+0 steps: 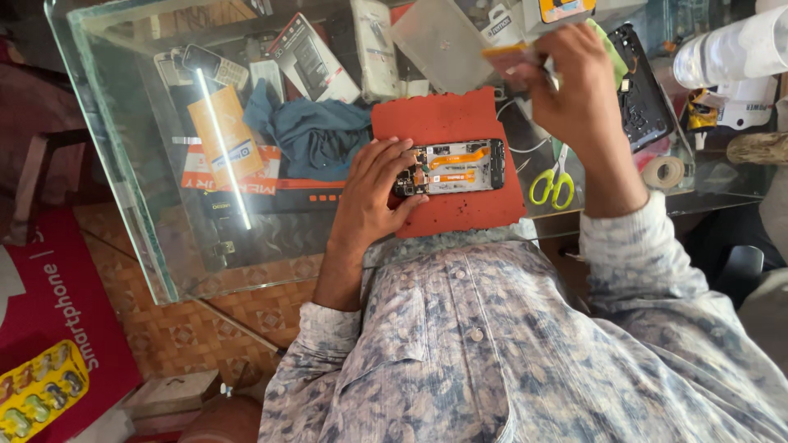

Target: The person repairs a smartphone by cutting a plastic film with scissors and applying it to the internal components. They then place a battery into the phone chassis, connect the ribbon cables, and secure the back cover.

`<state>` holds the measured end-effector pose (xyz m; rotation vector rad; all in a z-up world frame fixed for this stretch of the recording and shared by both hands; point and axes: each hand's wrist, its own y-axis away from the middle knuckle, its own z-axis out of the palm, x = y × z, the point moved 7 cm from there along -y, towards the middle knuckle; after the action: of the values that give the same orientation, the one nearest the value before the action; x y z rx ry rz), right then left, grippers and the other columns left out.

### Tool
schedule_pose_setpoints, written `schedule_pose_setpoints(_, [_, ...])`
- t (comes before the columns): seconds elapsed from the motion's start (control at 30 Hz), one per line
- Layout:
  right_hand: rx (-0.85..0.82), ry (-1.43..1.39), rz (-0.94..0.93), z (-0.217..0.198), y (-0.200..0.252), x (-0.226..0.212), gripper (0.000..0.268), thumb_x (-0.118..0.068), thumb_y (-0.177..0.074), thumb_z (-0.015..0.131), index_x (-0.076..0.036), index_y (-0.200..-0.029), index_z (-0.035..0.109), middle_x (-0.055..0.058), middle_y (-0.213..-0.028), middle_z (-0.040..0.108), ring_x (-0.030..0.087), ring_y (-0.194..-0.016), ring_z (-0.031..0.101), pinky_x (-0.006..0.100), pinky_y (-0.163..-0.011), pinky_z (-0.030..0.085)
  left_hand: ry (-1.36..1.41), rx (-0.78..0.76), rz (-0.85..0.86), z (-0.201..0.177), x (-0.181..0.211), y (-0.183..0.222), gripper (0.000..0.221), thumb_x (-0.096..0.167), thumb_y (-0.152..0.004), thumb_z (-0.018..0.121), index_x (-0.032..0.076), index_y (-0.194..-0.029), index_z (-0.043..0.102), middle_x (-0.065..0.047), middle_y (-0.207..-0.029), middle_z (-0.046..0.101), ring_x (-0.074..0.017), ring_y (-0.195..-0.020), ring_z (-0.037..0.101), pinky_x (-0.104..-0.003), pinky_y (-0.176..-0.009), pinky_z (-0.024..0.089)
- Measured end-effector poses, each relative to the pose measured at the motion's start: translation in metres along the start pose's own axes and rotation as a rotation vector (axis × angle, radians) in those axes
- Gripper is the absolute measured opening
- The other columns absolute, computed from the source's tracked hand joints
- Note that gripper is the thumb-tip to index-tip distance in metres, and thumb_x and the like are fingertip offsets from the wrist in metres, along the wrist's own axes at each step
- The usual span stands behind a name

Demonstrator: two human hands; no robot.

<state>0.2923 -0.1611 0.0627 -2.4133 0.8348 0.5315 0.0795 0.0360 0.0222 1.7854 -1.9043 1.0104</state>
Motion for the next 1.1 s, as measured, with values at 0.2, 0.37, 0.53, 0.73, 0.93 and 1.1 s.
schedule_pose_setpoints(0.2, [0.046,-1.000,0.372,-0.002,0.039,-0.012,0.056,0.016,-0.096,0.063,-0.006,-0.138,0.034,0.015,-0.118,0.067,0.021,-0.103,0.074,0.029,-0.075,0.064,-0.040,-0.023,0.051,-0.001,0.005,-0.003,0.050,0.032,-0.086,0.083,0.007,-0.127,0.066,-0.010,-0.148,0.057,-0.0301,-0.143,0.048,-0.051,-0.126,0.031])
schedule_pose_setpoints(0.37, [-0.103,-0.885,0.512,0.027,0.082,-0.015,0.060,0.017,-0.093,0.062,0.003,-0.147,0.040,0.015,-0.121,0.062,0.021,-0.100,0.072,0.031,-0.073,0.065,-0.113,-0.016,0.068,0.004,0.005,-0.001,0.040,0.034,-0.090,0.082,0.008,-0.117,0.068,-0.009,-0.148,0.058,-0.0286,-0.142,0.048,-0.050,-0.125,0.031])
schedule_pose_setpoints(0.53, [-0.208,-0.835,0.709,0.042,0.118,-0.004,0.055,0.008,-0.090,0.064,0.002,-0.142,0.045,0.015,-0.109,0.067,0.021,-0.083,0.070,0.032,-0.068,0.060,-0.108,0.007,0.065,0.006,0.002,-0.001,0.037,0.032,-0.091,0.082,0.007,-0.113,0.068,-0.009,-0.147,0.059,-0.0286,-0.141,0.050,-0.051,-0.124,0.033])
schedule_pose_setpoints(0.73, [-0.187,-0.292,0.149,0.010,0.097,-0.037,0.053,-0.001,-0.079,0.083,0.002,-0.127,0.060,0.023,-0.141,0.051,0.039,-0.123,0.063,0.042,-0.091,0.057,-0.094,0.011,0.072,0.006,0.002,-0.001,0.036,0.032,-0.091,0.083,0.006,-0.112,0.068,-0.007,-0.146,0.060,-0.0274,-0.140,0.051,-0.050,-0.124,0.033])
schedule_pose_setpoints(0.93, [-0.378,-0.363,0.215,0.010,0.097,-0.028,0.060,0.001,-0.076,0.082,-0.004,-0.133,0.065,0.019,-0.146,0.049,0.031,-0.116,0.066,0.041,-0.093,0.057,-0.096,-0.005,0.064,0.007,0.001,0.000,0.036,0.033,-0.090,0.083,0.007,-0.110,0.070,-0.004,-0.147,0.061,-0.0258,-0.142,0.050,-0.049,-0.125,0.032])
schedule_pose_setpoints(1.1, [-0.339,-0.344,0.119,0.008,0.093,-0.028,0.059,-0.004,-0.075,0.086,-0.006,-0.131,0.069,0.017,-0.140,0.054,0.031,-0.120,0.063,0.041,-0.095,0.058,-0.080,-0.016,0.071,0.008,-0.001,-0.001,0.042,0.039,-0.086,0.084,0.007,-0.111,0.071,-0.005,-0.147,0.060,-0.0261,-0.142,0.049,-0.050,-0.125,0.031])
